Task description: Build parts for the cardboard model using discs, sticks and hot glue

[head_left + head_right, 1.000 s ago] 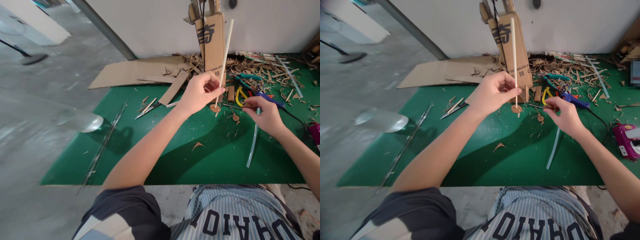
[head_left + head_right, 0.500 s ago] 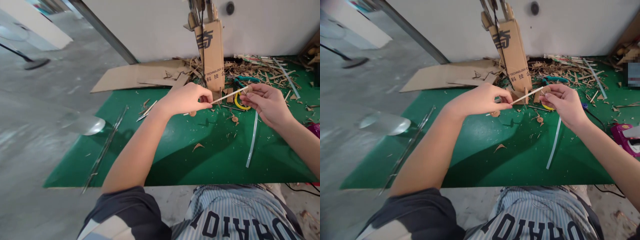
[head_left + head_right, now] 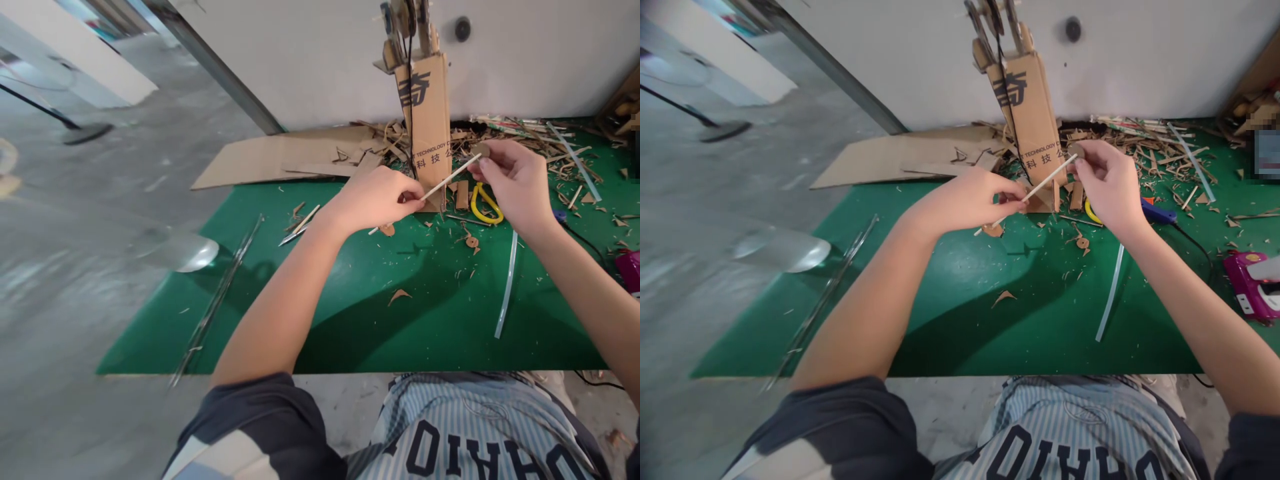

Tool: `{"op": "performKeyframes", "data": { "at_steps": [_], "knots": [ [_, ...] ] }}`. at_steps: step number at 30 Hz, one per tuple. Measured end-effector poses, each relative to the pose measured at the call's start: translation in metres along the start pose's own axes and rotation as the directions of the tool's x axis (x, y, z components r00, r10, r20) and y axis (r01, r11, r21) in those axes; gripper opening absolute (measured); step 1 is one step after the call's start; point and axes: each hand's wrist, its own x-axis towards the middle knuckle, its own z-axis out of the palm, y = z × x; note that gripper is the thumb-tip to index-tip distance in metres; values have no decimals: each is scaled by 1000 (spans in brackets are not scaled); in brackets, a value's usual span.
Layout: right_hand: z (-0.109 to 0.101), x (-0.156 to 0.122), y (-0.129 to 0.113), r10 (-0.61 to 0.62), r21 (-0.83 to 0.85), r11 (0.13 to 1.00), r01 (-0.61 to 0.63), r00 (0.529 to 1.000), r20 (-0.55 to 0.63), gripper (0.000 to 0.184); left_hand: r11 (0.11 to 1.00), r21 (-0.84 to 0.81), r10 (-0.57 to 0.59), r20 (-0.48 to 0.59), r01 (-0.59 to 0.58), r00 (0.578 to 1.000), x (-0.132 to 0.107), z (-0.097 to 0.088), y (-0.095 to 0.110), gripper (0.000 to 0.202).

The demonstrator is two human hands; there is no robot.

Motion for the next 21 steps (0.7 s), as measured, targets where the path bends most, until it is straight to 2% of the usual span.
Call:
{"op": "performKeyframes", "data": {
  "at_steps": [6, 12, 15, 21],
  "knots": [
    [2, -18, 23, -66, -38, 997, 66, 998, 1, 39, 999, -36, 39, 10, -38, 999, 3, 12, -7, 19],
    [2, -25, 38, -153, -59, 987, 149, 986, -69, 39, 998, -64, 19, 124, -11, 992, 7, 15, 10, 31],
    [2, -25, 38, -148, 5, 989, 149, 987, -69, 41, 994, -111, 17, 137, -2, 990, 11, 18, 12, 32],
    [-2, -28, 40, -93, 95, 991, 97, 995, -37, 45, 951, -309, 50, 153, 0, 987, 15, 23, 5, 27]
  ]
}}
